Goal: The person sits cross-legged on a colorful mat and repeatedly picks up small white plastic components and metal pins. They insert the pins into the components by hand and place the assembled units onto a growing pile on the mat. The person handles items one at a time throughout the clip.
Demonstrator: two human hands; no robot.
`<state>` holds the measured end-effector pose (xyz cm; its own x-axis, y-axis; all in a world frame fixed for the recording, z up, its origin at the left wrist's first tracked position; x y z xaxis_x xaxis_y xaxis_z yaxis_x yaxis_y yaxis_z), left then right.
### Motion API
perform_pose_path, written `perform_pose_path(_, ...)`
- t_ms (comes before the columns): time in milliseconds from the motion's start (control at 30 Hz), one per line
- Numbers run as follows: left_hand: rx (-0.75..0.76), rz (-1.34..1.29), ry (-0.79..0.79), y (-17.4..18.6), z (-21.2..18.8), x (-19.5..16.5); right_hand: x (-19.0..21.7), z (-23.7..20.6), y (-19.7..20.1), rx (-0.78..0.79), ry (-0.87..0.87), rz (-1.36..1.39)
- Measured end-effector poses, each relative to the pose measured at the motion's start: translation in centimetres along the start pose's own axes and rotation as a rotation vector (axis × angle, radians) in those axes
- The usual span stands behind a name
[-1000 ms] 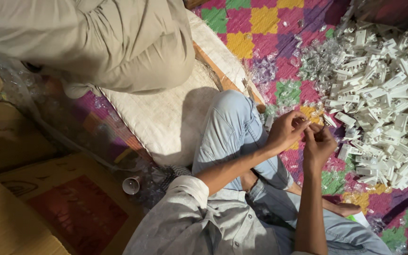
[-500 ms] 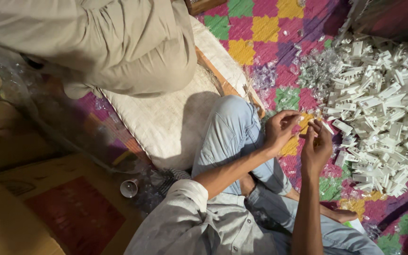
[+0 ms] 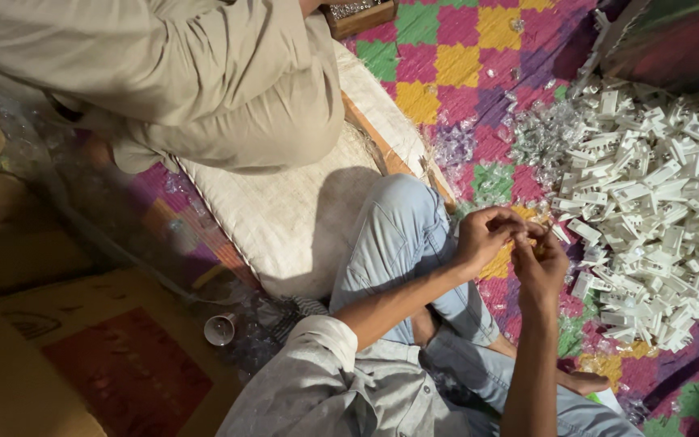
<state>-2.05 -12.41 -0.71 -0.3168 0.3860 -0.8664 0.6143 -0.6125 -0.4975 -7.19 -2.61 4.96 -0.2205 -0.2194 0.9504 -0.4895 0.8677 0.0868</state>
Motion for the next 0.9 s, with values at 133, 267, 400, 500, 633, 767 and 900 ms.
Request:
perform_pose_path(133,0.034,0.13,-0.041,-0.4,-0.3,-1.1,-0.9,-0.2,1.2,-0.014,-0.043,0.069)
perform_pose_path(267,0.015,0.272,-0.05,-0.6,-0.4,-1.5,-1.1,-0.3,1.3,-0.016,0.044,0.06)
perform_pose_path(400,-0.006,0.386,0.012,-0.6,-0.2,-1.2,-0.9,-0.5,1.0,-0.062,0.081,0.015)
perform_pose_path(500,0.018,0.376,0.023,-0.8,-0.2,-1.0,-0.6,-0.7,0.8,-0.108,0.061,0.009)
perform_pose_path(633,0.037,0.414,-0.01,-0.8,-0.5,-1.4,-0.2,-0.8,1.0,-0.085,0.075,-0.121)
perform_pose_path(767,0.096,0.484,-0.106,-1.0,-0.7,-2.6,0.3,-1.1,1.6,-0.081,0.087,-0.181)
perform_pose_path(900,0.224,0.595,-0.222,-1.1,-1.1,-3.2,1.3,-1.9,2.4,-0.003,0.082,-0.234)
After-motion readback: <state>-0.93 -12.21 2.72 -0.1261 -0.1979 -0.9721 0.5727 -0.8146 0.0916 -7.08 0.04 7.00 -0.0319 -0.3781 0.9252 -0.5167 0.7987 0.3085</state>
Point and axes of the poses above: each hand's wrist, its own z-axis towards the middle knuckle, its own y-axis out of the back of the hand, x = y × z, the point moved 2 cm from there along z, towards the middle knuckle
